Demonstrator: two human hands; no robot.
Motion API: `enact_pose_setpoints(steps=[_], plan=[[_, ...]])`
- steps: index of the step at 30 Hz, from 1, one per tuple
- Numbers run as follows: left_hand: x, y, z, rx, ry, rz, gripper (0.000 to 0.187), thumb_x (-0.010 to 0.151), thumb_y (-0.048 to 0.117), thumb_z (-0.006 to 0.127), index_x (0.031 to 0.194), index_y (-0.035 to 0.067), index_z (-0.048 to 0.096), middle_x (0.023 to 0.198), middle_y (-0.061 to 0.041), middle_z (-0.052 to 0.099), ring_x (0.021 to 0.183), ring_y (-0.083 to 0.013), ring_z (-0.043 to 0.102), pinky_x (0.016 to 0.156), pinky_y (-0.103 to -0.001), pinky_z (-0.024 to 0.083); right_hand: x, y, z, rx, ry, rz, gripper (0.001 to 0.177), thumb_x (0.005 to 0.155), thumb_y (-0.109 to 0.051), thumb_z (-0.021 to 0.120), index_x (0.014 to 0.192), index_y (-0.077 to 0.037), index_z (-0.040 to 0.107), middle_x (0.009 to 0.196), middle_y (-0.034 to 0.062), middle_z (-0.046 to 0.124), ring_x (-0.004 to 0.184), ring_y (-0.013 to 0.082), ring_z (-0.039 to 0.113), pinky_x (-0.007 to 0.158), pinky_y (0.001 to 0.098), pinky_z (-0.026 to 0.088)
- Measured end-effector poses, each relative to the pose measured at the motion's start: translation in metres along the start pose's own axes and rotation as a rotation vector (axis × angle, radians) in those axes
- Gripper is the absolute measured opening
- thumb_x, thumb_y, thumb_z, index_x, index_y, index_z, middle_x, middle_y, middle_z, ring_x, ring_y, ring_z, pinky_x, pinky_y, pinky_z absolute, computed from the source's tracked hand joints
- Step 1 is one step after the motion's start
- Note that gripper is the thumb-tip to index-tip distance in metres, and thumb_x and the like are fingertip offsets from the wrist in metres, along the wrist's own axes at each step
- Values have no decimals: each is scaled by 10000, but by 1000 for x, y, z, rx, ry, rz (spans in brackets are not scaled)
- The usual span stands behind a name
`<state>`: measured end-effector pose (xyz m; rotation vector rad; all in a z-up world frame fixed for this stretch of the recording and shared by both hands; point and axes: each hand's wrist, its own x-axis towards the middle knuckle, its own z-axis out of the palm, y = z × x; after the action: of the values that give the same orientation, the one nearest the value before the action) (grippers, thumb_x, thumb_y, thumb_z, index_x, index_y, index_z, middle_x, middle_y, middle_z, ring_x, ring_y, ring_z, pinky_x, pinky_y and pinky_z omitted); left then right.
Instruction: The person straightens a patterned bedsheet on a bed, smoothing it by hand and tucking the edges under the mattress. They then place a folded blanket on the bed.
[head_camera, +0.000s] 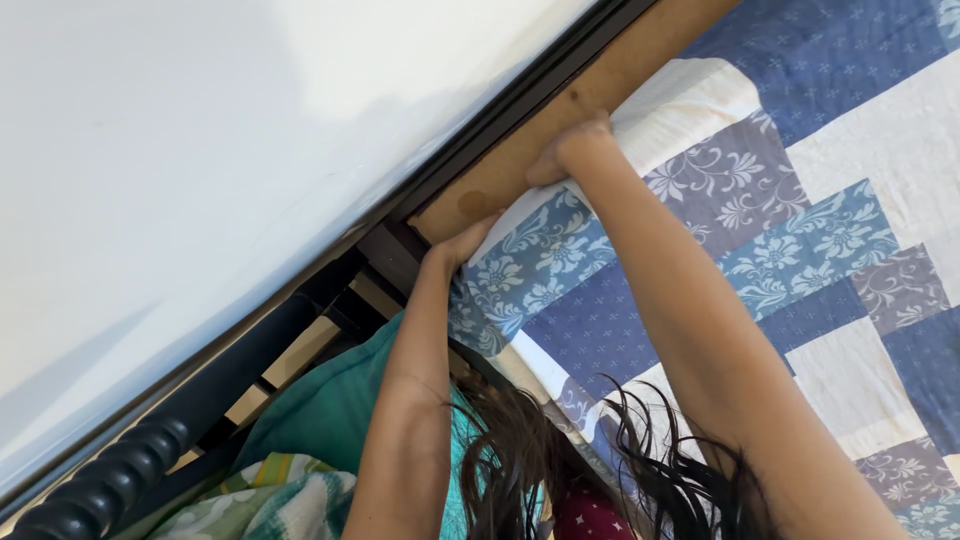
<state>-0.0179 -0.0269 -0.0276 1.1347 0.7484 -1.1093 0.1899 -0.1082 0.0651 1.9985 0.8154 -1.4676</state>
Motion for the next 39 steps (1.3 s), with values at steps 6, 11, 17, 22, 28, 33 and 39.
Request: enact_pose_setpoints(steps=[6, 11, 17, 22, 28, 33, 39], plan=[[26, -15, -6, -8, 38, -133, 772, 952, 694, 245, 1592, 272, 341, 1593, -67, 457, 1443, -259, 455, 1159, -400, 373, 1, 1, 6, -18, 52, -12, 673, 919, -488, 400, 1530, -227, 510, 1613, 100, 432, 1556, 221, 266, 1249, 622, -50], [31, -26, -19, 301, 112, -71, 776, 983, 688, 352, 1468, 110, 535, 1490, -126, 577, 1384, -275, 524, 1134, -392, 400, 9, 5, 11, 142, 178, -14, 590, 865, -423, 523, 1364, -129, 638, 1450, 125, 578, 1389, 279, 485, 1172, 583, 208], [-33, 34, -30, 760, 407, 7, 525, 1002, 444, 521, 1268, 21, 680, 1304, -242, 658, 1218, -383, 625, 1025, -447, 497, 0, 41, 36, 552, 952, -171, 302, 1016, -359, 619, 1093, -78, 697, 1136, 161, 710, 1167, 342, 631, 1189, 581, 296], [-74, 137, 25, 600, 734, 484, 444, 1043, 367, 514, 1311, 34, 631, 1255, -245, 683, 1200, -409, 633, 1020, -466, 500, -10, 173, 82, 649, 1597, 60, 465, 1142, -300, 672, 1472, -20, 502, 1570, 209, 457, 1537, 393, 333, 1259, 647, 42], [-33, 230, 161, 993, 726, 1207, 719, 1000, 443, 633, 1597, 146, 365, 1698, -121, 237, 1591, -370, 200, 1253, -681, 193, -29, 311, 173, 1048, 1123, 905, 848, 1173, -614, 314, 1706, 3, 82, 1792, 172, 25, 1659, 316, -21, 1302, 631, -67], [12, 270, 207, 1324, 728, 1093, 704, 955, 521, 655, 1578, 317, 399, 1699, -38, 235, 1578, -341, 220, 1194, -748, 193, -26, 327, 184, 1061, 1006, 979, 914, 1115, -716, 331, 1722, -92, 52, 1791, 152, -28, 1652, 344, -69, 1282, 677, -68], [19, 278, 199, 1158, 781, 1083, 657, 977, 418, 644, 1588, 332, 417, 1696, -141, 240, 1519, -444, 335, 1144, -700, 330, -40, 355, 162, 1019, 1006, 852, 933, 1076, -740, 363, 1720, -123, 91, 1761, 189, -42, 1607, 407, -109, 1238, 691, -91]])
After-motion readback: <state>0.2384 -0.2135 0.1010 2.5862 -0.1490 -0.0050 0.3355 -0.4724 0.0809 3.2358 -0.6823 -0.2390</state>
